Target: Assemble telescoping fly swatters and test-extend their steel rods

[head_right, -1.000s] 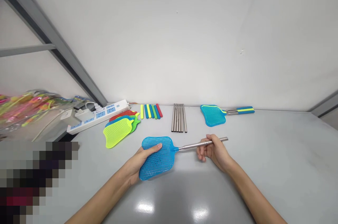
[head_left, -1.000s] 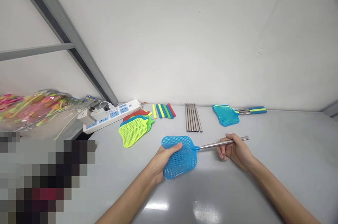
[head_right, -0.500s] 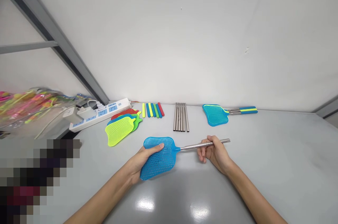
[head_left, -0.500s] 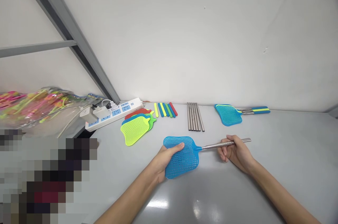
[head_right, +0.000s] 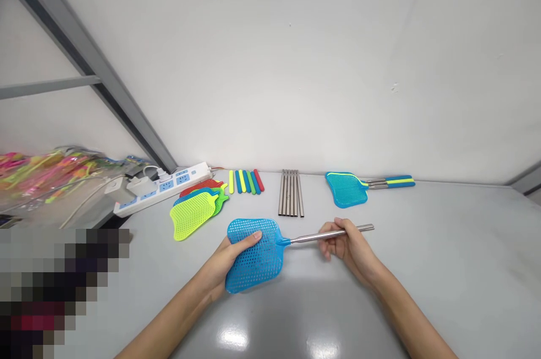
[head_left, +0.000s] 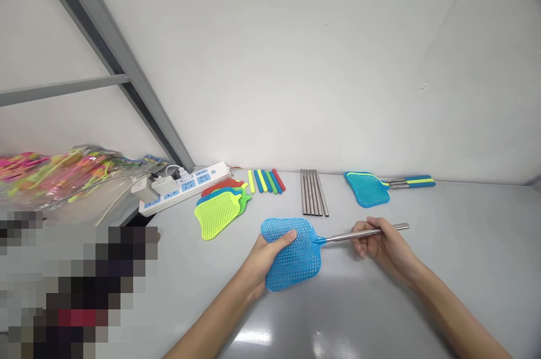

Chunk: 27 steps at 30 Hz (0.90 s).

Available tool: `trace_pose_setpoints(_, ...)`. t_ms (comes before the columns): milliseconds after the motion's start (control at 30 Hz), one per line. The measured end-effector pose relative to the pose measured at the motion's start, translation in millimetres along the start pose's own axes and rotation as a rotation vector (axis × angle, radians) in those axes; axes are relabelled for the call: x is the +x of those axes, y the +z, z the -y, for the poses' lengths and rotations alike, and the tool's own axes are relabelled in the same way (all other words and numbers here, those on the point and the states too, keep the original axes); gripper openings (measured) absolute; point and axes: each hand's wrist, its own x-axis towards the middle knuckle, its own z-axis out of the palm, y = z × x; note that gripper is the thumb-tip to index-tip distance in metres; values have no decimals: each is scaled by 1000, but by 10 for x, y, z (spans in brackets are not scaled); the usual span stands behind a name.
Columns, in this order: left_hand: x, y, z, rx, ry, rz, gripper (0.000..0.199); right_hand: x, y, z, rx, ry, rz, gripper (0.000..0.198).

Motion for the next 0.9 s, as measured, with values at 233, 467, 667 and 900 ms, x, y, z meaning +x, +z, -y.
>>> trace_pose_setpoints(233, -7, 126, 122, 73, 118, -19, 35, 107, 1, 93, 730, -99, -266, 28)
trace_pose_setpoints(467, -28, 199, 409, 77, 171, -174, 38, 105, 62, -13, 856, -253, -407, 36)
trace_pose_setpoints(667, -24, 215, 419, 37, 107, -181, 38, 104, 50, -93, 771, -339, -381, 39)
trace_pose_setpoints(900, -46, 208, 386, 12, 61, -113, 35, 116, 22, -238, 781, -386, -408, 36)
